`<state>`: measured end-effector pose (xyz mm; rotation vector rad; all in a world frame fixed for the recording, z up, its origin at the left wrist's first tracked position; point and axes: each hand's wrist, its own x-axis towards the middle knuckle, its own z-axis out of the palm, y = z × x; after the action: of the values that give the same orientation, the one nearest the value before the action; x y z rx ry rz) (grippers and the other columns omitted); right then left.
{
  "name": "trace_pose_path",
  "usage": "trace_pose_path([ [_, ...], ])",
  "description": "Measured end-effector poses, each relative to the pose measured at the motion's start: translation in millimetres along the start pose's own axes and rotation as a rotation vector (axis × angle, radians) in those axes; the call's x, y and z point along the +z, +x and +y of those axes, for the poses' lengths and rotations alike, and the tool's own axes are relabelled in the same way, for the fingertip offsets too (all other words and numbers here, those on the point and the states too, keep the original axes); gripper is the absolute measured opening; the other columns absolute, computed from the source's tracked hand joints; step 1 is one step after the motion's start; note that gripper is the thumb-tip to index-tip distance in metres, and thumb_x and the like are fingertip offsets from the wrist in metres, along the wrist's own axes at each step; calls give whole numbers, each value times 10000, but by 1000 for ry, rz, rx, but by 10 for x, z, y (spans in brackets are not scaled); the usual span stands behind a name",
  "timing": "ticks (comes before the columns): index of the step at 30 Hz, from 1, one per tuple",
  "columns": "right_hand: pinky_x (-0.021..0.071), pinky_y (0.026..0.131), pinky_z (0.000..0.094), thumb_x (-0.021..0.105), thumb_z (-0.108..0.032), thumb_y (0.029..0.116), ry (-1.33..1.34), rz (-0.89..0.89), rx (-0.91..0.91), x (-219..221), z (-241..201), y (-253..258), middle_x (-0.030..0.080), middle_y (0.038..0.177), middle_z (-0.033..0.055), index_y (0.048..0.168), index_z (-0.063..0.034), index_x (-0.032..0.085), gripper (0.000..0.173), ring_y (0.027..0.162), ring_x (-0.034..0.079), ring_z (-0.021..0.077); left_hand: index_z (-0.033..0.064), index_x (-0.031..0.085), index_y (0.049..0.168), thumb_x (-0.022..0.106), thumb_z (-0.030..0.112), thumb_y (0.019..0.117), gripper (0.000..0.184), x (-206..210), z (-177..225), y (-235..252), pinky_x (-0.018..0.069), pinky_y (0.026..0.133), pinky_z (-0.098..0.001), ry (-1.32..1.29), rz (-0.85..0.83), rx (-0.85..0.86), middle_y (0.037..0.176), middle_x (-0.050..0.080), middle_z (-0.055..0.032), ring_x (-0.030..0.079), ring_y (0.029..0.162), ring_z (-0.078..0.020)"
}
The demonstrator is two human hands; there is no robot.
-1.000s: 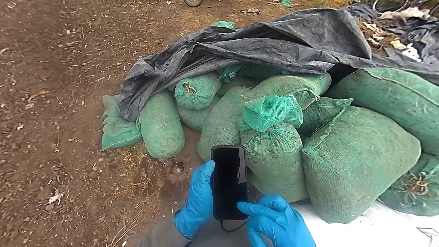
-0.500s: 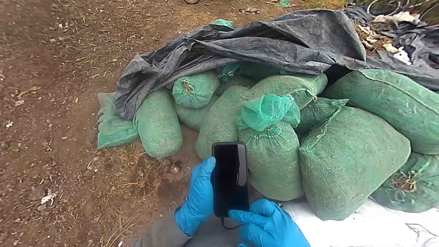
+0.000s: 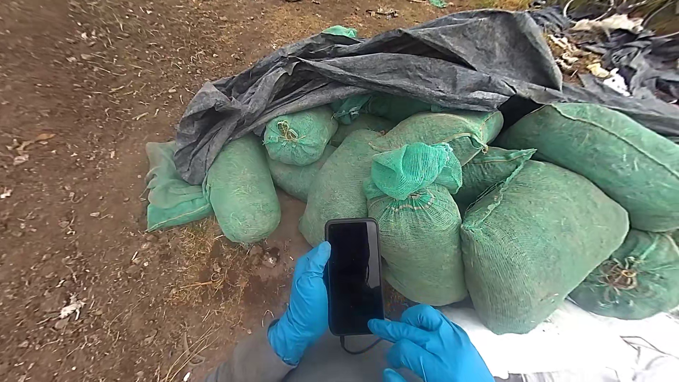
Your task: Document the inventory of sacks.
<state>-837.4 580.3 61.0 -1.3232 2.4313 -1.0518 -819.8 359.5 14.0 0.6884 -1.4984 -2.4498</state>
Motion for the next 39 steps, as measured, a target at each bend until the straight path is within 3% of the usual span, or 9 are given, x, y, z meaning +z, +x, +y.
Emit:
trace_pose_path([
  [15, 468, 813, 359, 457, -419, 1009, -30, 70, 12, 112, 77, -27, 757, 1178, -18, 792, -200, 662, 370, 984, 645, 182, 12, 704, 1093, 288, 290, 1108, 501, -4, 1, 25, 613, 894, -462, -17, 2, -20, 1031, 736, -187, 731, 986, -261],
  [23, 445, 853, 308, 424, -422, 1024, -2, 171, -4, -69, 99, -3, 759, 1160, -28, 822, -216, 662, 374, 998, 624, 141, 11, 701, 1083, 290, 296, 1108, 502, -11, -4, 39, 616, 883, -470, -38, -2, -6, 1021, 734, -192, 733, 975, -265],
  [39, 460, 880, 294, 443, -405, 1029, 58, 183, -2, -63, 146, 81, 758, 1169, -30, 835, -212, 673, 358, 1045, 633, 122, -4, 699, 1082, 295, 308, 1104, 511, -20, -5, 45, 617, 880, -474, -38, 9, -15, 1020, 733, -210, 735, 971, -279],
])
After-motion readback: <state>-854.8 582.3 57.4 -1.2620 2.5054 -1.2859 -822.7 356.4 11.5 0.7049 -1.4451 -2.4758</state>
